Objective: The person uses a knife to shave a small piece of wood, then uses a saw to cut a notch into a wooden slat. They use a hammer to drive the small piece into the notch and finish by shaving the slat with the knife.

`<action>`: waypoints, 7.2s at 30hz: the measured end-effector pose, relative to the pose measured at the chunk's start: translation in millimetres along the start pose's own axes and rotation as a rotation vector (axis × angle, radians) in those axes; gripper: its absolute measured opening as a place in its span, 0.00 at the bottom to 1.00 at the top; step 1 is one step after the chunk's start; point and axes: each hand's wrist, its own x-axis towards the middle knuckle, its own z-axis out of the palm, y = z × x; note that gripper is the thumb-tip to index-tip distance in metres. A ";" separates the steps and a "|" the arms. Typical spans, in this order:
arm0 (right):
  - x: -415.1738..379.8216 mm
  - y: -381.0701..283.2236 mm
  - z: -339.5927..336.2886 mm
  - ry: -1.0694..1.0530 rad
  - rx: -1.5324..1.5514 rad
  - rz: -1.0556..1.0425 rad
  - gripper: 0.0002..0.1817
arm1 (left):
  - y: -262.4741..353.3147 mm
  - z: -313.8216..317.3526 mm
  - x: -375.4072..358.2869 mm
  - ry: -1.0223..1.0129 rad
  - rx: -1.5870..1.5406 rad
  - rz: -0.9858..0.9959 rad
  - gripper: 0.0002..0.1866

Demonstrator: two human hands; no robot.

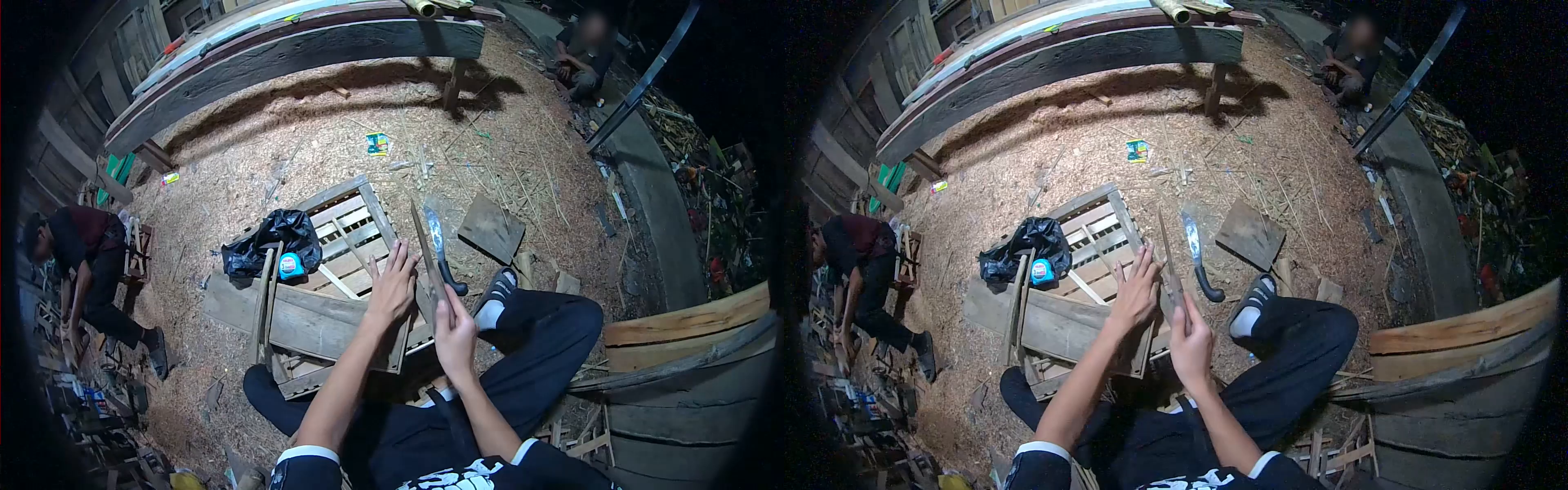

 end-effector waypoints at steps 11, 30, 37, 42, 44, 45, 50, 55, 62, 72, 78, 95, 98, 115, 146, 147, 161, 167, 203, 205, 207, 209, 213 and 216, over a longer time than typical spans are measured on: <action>-11.2 -1.9 8.7 0.068 -0.101 -0.026 0.23 | -6.7 5.3 2.4 -0.014 -0.043 -0.001 0.24; -30.2 -0.8 -16.0 0.019 -0.023 0.050 0.24 | -8.5 11.2 1.7 0.085 0.006 0.030 0.22; -43.7 -11.9 6.2 0.059 -0.045 0.007 0.26 | -6.8 11.6 0.3 0.078 0.043 0.009 0.22; -30.8 5.1 -0.7 0.090 0.013 0.011 0.24 | -5.1 8.1 -3.0 0.071 0.019 0.023 0.22; -29.5 10.9 0.4 0.089 0.040 0.014 0.24 | -2.6 4.0 -2.6 0.073 0.004 0.027 0.22; -31.1 11.2 1.0 0.077 0.064 0.020 0.24 | -2.9 3.1 -3.5 0.074 -0.013 0.020 0.22; -26.7 -11.0 -1.2 0.058 0.047 0.153 0.24 | -1.3 2.2 -5.4 0.063 -0.006 0.020 0.23; -12.6 -21.5 2.6 0.059 0.036 0.146 0.24 | -2.3 -3.5 -3.5 0.025 -0.096 0.011 0.22; 4.7 -39.7 12.4 0.093 -0.010 0.283 0.24 | -0.9 -7.7 -1.1 -0.070 -0.174 -0.031 0.23; -1.2 -18.5 10.8 0.087 -0.031 0.236 0.22 | 2.6 -9.8 -1.5 -0.065 -0.078 -0.040 0.25; -4.5 -18.2 -2.0 0.037 -0.012 0.254 0.22 | 5.8 -15.6 1.4 -0.082 -0.090 -0.050 0.25; 10.4 -43.5 9.0 0.128 0.003 0.361 0.22 | 0.5 -11.7 0.0 -0.126 -0.168 -0.059 0.24; 0.6 -41.6 5.2 0.059 -0.169 0.298 0.21 | 2.1 -13.2 3.2 -0.108 -0.164 -0.060 0.24; -6.0 -3.6 -7.8 0.008 0.080 0.175 0.24 | 4.2 -10.9 -2.4 -0.051 -0.148 -0.064 0.23; -20.5 15.5 -5.1 0.059 -0.030 0.057 0.23 | 12.6 -9.2 -3.5 -0.082 -0.036 -0.067 0.26; -18.2 13.3 -5.5 0.060 -0.039 0.062 0.23 | 12.4 -8.3 -2.4 -0.087 -0.045 -0.068 0.26; 18.4 -3.8 9.5 -0.050 0.068 0.323 0.25 | 10.0 -6.3 -3.2 -0.084 -0.045 -0.054 0.27; 11.2 -6.8 2.9 -0.016 -0.113 0.184 0.24 | 10.1 -5.9 -5.6 -0.088 -0.028 -0.049 0.26; 0.7 -12.4 -13.2 -0.044 -0.110 0.173 0.24 | 15.2 -10.3 -2.5 -0.116 -0.023 -0.092 0.27; -15.7 -6.0 -18.3 -0.007 -0.038 0.118 0.25 | 14.8 -8.8 -0.2 -0.123 -0.038 -0.103 0.26; 4.9 -15.3 -4.2 0.019 0.053 0.192 0.24 | 13.8 -6.0 -4.1 -0.105 -0.002 -0.077 0.26; 23.0 -6.8 2.4 -0.006 0.026 0.203 0.24 | 13.6 -8.1 -4.6 -0.112 0.004 -0.080 0.25; -8.6 -4.3 -17.3 0.020 0.010 0.120 0.24 | 16.0 -4.7 1.3 -0.091 -0.019 -0.087 0.24; 32.1 -2.8 5.7 0.009 0.063 0.183 0.24 | 15.9 -5.3 -1.2 -0.079 -0.010 -0.092 0.23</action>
